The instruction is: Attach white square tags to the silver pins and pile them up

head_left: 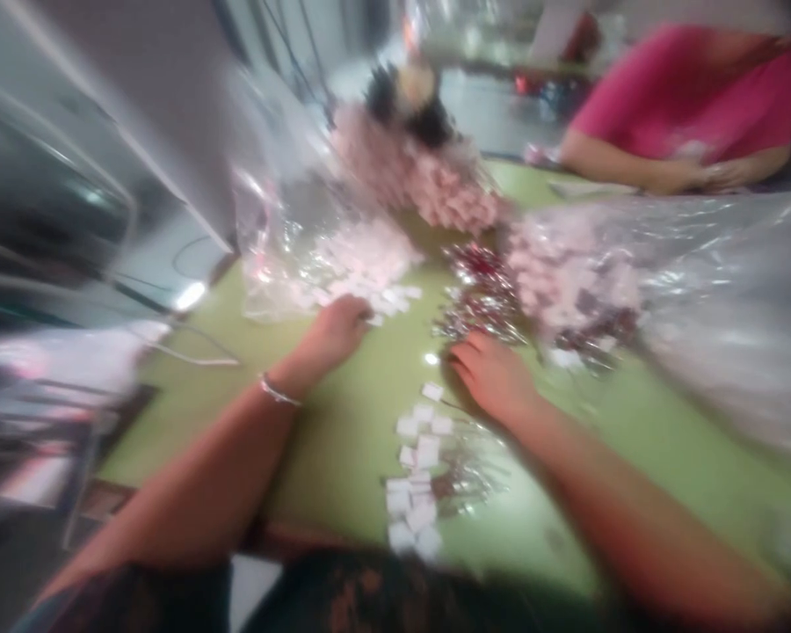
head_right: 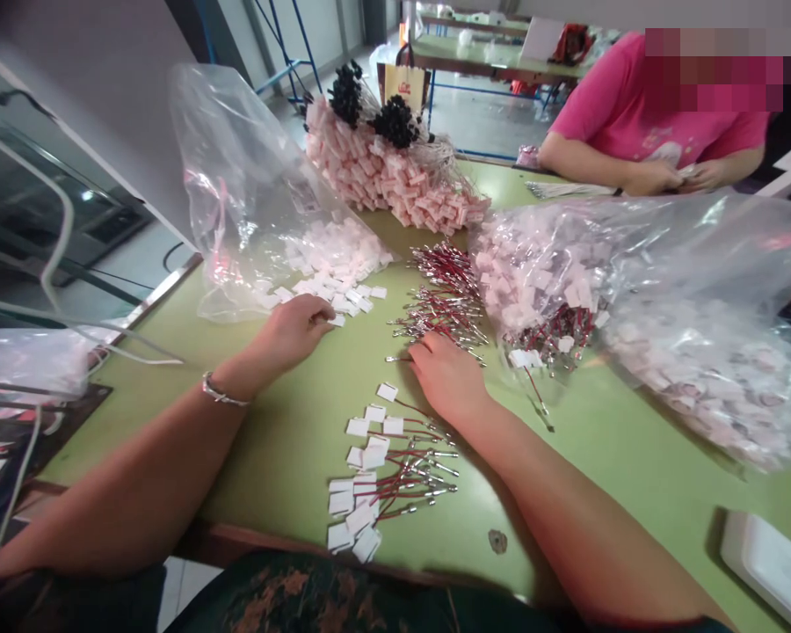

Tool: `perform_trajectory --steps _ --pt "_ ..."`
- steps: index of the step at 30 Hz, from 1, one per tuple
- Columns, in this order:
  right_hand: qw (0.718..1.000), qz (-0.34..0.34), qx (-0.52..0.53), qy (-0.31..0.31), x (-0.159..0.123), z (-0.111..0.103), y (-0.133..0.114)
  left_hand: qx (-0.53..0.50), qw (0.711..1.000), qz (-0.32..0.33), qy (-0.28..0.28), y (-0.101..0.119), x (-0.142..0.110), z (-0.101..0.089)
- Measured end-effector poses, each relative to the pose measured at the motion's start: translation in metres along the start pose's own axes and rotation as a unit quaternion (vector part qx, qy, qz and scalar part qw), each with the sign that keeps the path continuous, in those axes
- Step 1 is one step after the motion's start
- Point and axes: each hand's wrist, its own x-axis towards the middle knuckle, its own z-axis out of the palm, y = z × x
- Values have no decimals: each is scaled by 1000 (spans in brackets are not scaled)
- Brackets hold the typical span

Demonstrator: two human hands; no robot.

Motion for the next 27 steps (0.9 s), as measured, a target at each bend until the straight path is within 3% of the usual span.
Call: perform_trajectory --steps 5,7,10,15,18,20,24,27 --pt "998 -55 -23 30 -1 15 2 -75 995 -53 24 -3 -1 -11" --pt "996 -49 39 61 -2 14 5 -56 997 -32 36 -1 -1 -9" --pt "982 7 159 99 -1 7 15 -13 999 37 6 3 -2 3" --pt "912 99 370 145 2 -9 25 28 997 66 -11 10 -6 18" --pt "868 170 454 109 1 -18 19 21 998 54 -19 10 -8 18" --pt "875 172 448 68 -1 -21 13 14 999 47 -18 11 -8 17" --pt "936 53 346 23 -8 -20 1 -116 993 -4 -33 20 -14 16" --pt "962 0 273 20 -13 -15 -6 -330 932 -110 -102 34 -22 17"
